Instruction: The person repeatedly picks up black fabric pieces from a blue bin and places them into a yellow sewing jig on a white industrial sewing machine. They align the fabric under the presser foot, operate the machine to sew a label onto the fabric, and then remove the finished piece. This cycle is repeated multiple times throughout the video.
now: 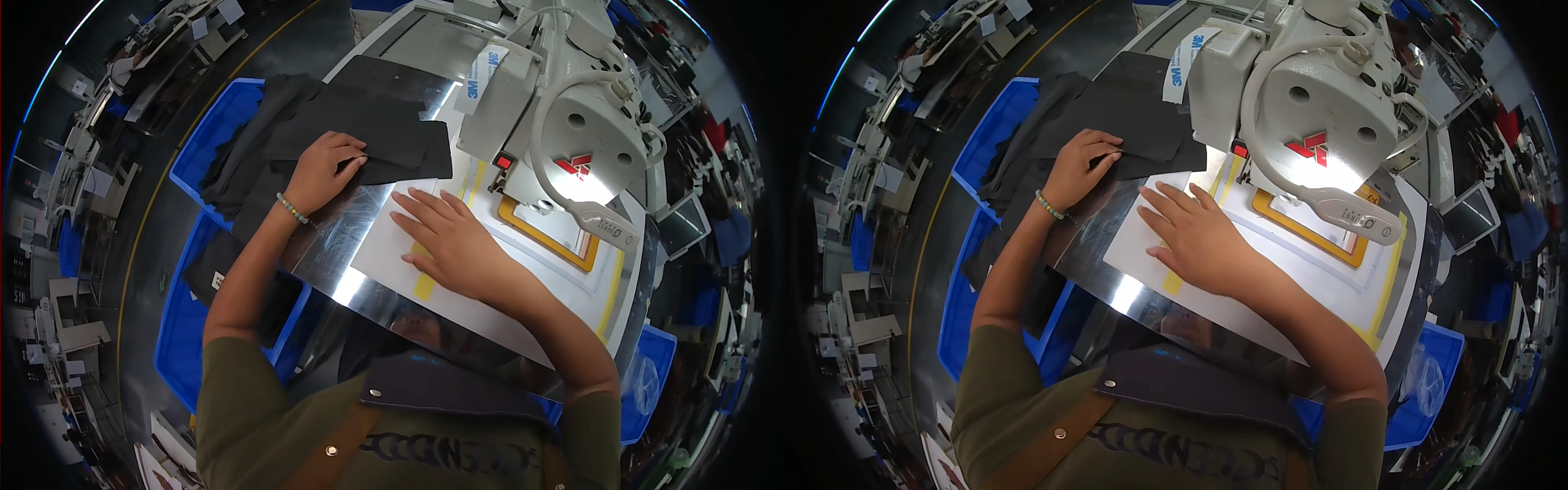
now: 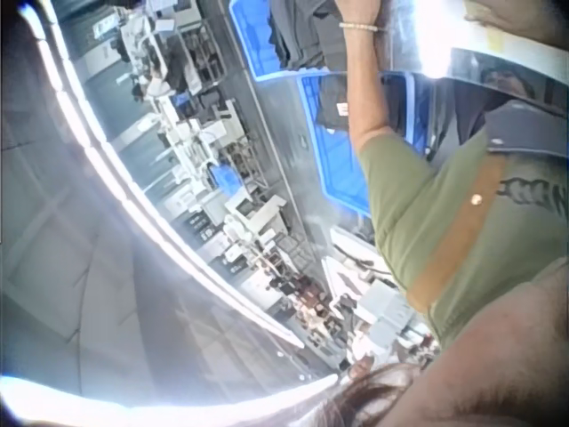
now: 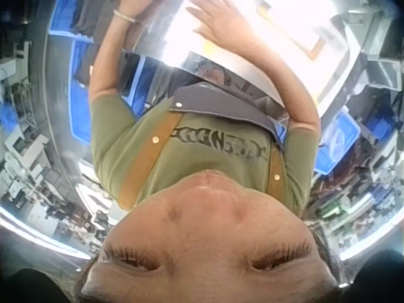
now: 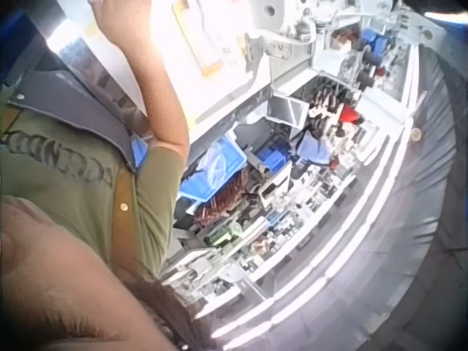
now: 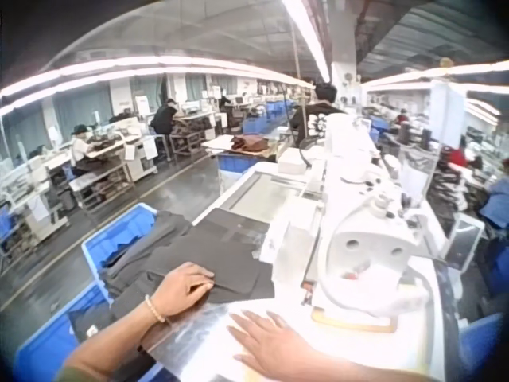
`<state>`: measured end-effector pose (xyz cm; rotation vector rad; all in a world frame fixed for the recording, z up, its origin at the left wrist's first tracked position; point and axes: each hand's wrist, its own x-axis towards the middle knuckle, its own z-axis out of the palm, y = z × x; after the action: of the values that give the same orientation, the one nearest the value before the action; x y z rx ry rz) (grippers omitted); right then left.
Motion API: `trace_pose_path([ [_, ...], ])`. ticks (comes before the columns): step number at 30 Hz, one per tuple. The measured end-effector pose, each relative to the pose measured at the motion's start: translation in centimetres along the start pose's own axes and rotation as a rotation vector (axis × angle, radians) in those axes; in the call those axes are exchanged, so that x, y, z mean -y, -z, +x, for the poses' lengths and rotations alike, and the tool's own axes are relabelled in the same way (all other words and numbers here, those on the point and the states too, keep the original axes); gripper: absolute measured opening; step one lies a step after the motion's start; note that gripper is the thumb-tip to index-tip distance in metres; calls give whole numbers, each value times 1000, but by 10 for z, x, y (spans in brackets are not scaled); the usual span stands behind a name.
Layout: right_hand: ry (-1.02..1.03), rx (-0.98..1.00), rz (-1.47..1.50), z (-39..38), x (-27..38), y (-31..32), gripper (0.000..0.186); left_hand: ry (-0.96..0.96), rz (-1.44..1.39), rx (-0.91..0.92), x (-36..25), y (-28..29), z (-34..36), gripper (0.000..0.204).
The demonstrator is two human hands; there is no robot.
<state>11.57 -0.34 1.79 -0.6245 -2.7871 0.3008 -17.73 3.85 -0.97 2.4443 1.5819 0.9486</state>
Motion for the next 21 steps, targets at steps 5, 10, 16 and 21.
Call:
trace_pose_path([
  [5, -52, -137, -42, 47, -32, -55, 59, 97, -13, -101, 4, 0, -1, 12],
  [10, -62, -154, -52, 55, -36, -65, 63, 272, 89, -594, 33, 37, -2, 15],
  [16, -73, -249, 145, 69, -48, -59, 52, -157, 405, -628, -26, 73, 1, 9],
  [21, -380, -583, 439, 62, -23, -29, 38, -420, 492, -231, -61, 29, -27, 19],
])
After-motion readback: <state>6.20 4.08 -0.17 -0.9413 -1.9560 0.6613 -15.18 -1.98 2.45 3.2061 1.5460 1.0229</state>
